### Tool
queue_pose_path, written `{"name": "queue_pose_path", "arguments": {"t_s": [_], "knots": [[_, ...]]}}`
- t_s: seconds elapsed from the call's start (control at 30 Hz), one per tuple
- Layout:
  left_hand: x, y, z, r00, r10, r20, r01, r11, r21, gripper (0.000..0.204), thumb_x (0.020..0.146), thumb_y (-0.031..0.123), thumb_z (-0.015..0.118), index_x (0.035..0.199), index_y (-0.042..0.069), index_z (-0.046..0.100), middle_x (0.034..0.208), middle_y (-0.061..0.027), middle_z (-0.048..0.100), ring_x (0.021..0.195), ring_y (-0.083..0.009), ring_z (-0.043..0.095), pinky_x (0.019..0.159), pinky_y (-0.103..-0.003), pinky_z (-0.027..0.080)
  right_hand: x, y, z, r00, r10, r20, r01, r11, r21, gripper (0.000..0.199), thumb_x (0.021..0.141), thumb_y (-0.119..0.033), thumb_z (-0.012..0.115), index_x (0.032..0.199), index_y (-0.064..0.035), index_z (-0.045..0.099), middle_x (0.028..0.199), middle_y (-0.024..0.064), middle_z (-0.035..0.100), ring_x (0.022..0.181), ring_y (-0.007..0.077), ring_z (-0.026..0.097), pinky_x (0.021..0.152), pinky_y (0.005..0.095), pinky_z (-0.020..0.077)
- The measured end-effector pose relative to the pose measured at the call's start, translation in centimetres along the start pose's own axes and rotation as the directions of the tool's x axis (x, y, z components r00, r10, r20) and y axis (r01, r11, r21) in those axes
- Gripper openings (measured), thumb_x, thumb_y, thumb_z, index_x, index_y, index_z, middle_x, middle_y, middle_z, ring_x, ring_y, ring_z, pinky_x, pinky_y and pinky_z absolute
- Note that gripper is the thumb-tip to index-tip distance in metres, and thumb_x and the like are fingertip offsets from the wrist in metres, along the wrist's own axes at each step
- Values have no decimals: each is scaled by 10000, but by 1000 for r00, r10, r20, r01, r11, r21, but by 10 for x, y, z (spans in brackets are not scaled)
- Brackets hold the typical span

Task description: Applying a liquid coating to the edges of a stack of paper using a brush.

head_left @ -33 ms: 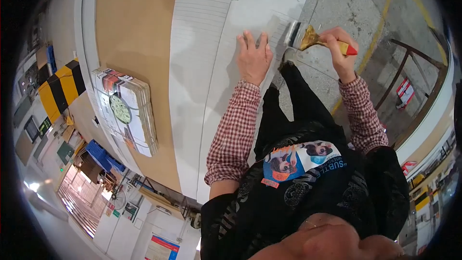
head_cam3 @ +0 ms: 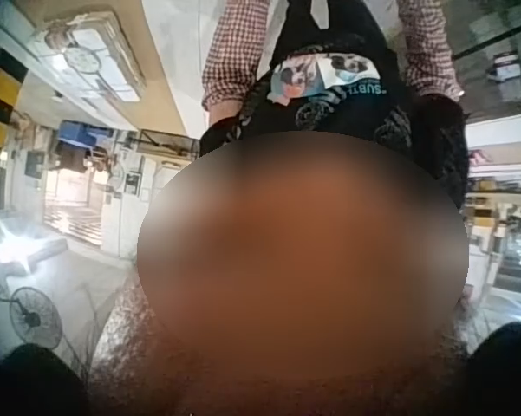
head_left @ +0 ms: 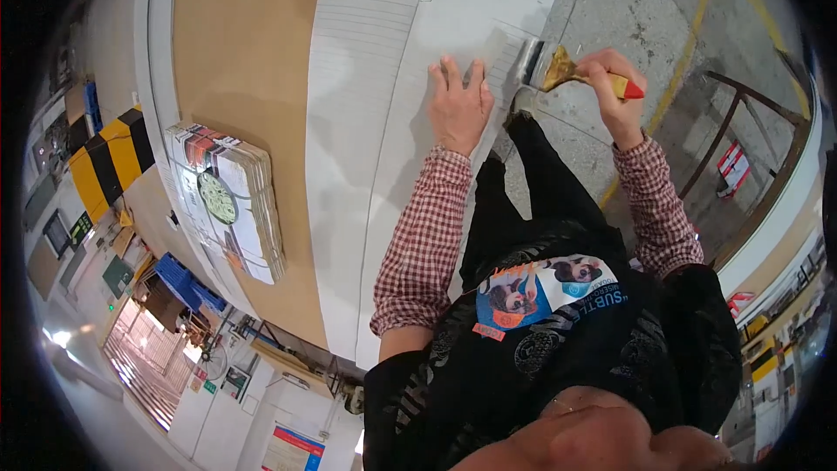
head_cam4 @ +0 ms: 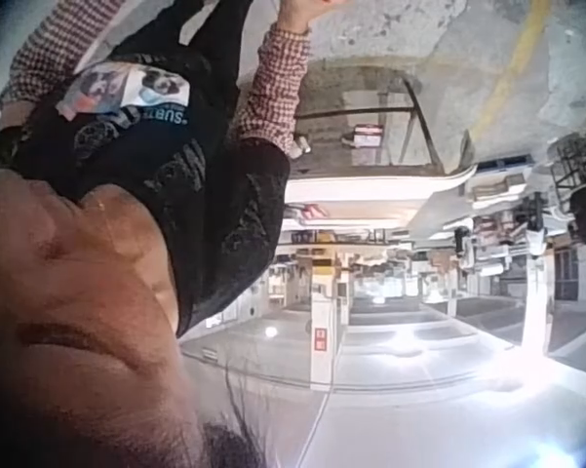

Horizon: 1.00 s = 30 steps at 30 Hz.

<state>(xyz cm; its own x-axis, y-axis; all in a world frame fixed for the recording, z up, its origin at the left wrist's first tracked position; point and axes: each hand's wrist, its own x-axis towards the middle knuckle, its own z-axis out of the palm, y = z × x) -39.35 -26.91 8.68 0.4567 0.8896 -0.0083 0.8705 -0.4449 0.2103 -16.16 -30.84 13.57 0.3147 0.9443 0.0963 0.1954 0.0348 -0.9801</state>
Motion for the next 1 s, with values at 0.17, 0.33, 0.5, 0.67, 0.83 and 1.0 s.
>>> {"name": "queue_pose_path", "arguments": {"t_s": [0.17,0.33,0.5,0.67,0.83,1.0], "knots": [[1,0,0,1000,-4,-15,4,1000,-6,353,888,255,488,1215,161,585,1228,-254,504,1119,-452,479,815,-448,507,-1,4,-5,996,22,88,-25,999,38,160,845,-38,555,713,25,620,749,80,632,689,137,586,636,266,462],[3,0,0,1000,5,-30,-5,1000,-3,354,889,252,484,1215,158,585,1224,-259,506,1118,-455,481,822,-448,506,12,6,-6,1000,2,19,-2,1000,-31,162,844,-41,551,712,22,621,749,72,631,695,132,583,637,261,458],[4,2,0,1000,-10,-18,10,1000,0,356,890,247,478,1219,163,584,1225,-262,504,1119,-459,481,826,-451,506,21,2,-12,1000,-15,18,15,1000,-25,186,861,-51,534,711,21,618,746,64,630,693,130,579,638,260,457],[3,1,1,1000,-27,-8,27,1000,-17,356,890,250,480,1219,166,586,1231,-258,496,1124,-461,477,824,-454,507,23,6,-12,996,44,83,-42,999,-27,178,860,-56,541,719,20,619,757,61,632,698,129,578,642,263,459],[4,0,3,999,-9,-37,9,1000,1,358,883,249,493,1219,165,587,1233,-255,493,1126,-459,476,808,-446,516,30,8,-13,1000,-2,-10,2,1000,-2,178,862,-59,539,724,13,626,765,64,634,694,124,574,632,262,455],[4,1,3,999,-22,-40,22,1000,-1,357,878,253,502,1213,165,592,1234,-254,493,1125,-456,479,794,-444,522,25,6,-18,989,52,135,-54,999,7,187,870,-67,539,736,27,630,764,68,636,693,125,575,627,259,455]]}}
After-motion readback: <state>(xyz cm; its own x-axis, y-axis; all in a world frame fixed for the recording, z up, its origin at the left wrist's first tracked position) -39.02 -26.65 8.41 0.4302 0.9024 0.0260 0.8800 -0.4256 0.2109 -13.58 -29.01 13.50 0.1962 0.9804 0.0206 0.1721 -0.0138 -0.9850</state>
